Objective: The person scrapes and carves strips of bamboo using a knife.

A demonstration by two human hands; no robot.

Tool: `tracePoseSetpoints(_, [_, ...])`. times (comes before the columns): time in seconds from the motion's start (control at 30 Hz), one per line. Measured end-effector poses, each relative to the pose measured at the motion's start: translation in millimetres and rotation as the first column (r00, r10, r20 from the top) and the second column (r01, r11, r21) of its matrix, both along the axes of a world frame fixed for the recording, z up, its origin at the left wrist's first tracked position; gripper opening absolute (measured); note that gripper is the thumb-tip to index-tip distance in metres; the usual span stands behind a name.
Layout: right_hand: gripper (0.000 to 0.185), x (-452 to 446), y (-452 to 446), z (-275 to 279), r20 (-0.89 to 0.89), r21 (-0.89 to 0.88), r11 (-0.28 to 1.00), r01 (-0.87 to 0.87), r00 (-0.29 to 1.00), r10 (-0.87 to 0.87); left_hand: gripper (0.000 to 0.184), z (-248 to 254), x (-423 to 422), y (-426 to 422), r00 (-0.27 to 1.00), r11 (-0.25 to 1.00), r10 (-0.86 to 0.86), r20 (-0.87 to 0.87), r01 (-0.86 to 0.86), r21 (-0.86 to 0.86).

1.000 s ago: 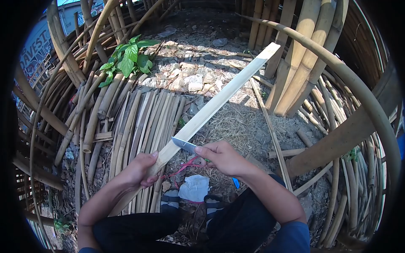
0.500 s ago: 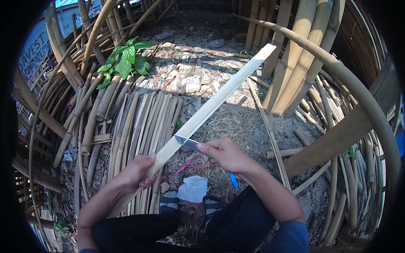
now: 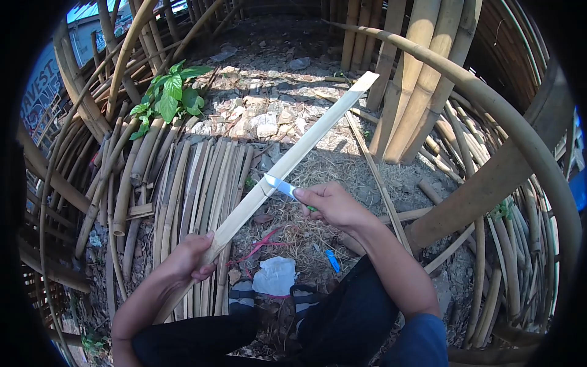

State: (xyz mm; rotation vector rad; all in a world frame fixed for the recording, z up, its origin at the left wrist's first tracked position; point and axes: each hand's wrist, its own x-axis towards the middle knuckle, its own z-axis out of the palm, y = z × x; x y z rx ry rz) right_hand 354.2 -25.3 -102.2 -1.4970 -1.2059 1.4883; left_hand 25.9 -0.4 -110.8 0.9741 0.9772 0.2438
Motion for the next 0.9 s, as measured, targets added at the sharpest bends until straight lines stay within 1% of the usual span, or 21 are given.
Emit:
tracePoseSetpoints(0.03, [0.045,1,0,0,0.027,0.009,1.0,0.011,1.0,-0.011,0.046,1,1,-1,1.0,1.0,-0.006,0.001,0.006,0.001])
tracePoseSetpoints(0.13, [0.046,3,1,1,0.014,0.032,0.997,0.071,0.997,-0.071,0.046,5,1,-3,0.999,1.0,0.022,-0.033,-0.023,-0.012])
tracePoseSetpoints(0.23, [0.045,16,4,2,0.026,-0.006,0.996,0.085,0.996,-0.084,0.046,6,-1,-4,0.999,1.0,0.013,-0.032,-0.013,-0.017])
tracePoseSetpoints(0.3, [0.045,20,6,0,0.033,0.011,0.997,0.07,0.997,-0.071,0.046,4,-2,-5,0.998,1.0,0.015,-0.065,-0.016,-0.016])
tracePoseSetpoints(0.37, [0.045,26,9,-5,0.036,0.024,0.998,0.056,0.998,-0.057,0.046,3,-5,-4,0.998,1.0,0.006,-0.055,-0.008,-0.023])
tracePoseSetpoints(0.43, [0.047,41,14,-7,-0.037,0.044,0.99,0.136,0.99,-0.135,0.047,1,-7,-6,0.999,1.0,0.001,-0.041,-0.002,-0.026])
tracePoseSetpoints(0.47, [0.047,50,14,-5,-0.037,0.047,0.989,0.139,0.99,-0.137,0.047,1,-9,-8,0.998,0.999,0.002,-0.065,-0.005,-0.035])
tracePoseSetpoints(0.53, [0.046,67,15,0,-0.006,-0.065,0.973,0.22,0.975,-0.221,0.047,-1,-12,-10,0.997,0.999,0.001,-0.083,-0.003,-0.032])
tracePoseSetpoints(0.6, [0.048,66,16,-6,0.029,-0.056,0.97,0.236,0.972,-0.235,0.047,-3,-15,-11,0.994,0.998,-0.002,-0.105,-0.005,-0.061])
tracePoseSetpoints(0.67, [0.045,67,18,-15,-0.023,-0.053,0.97,0.237,0.971,-0.239,0.046,-2,-17,-10,0.994,0.997,-0.009,-0.106,0.001,-0.079])
tracePoseSetpoints(0.7, [0.045,69,19,-14,-0.023,-0.05,0.971,0.235,0.971,-0.236,0.046,-2,-17,-10,0.995,0.997,-0.011,-0.102,0.003,-0.079])
tracePoseSetpoints(0.77, [0.043,78,20,-12,0.046,-0.007,0.934,0.357,0.933,-0.356,0.045,-3,-18,-10,0.995,0.997,-0.013,-0.1,0.006,-0.077])
tracePoseSetpoints(0.8, [0.043,86,20,-13,0.046,-0.006,0.934,0.357,0.933,-0.356,0.045,-3,-20,-10,0.994,0.996,-0.013,-0.108,0.004,-0.085])
tracePoseSetpoints(0.87, [0.04,100,22,-19,-0.067,-0.044,0.856,0.515,0.854,-0.517,0.044,-5,-24,-8,0.993,0.996,-0.015,-0.12,0.005,-0.089])
tracePoseSetpoints(0.9, [0.04,100,24,-24,-0.068,-0.041,0.854,0.519,0.851,-0.52,0.044,-8,-27,-7,0.992,0.994,0.013,-0.122,-0.025,-0.102])
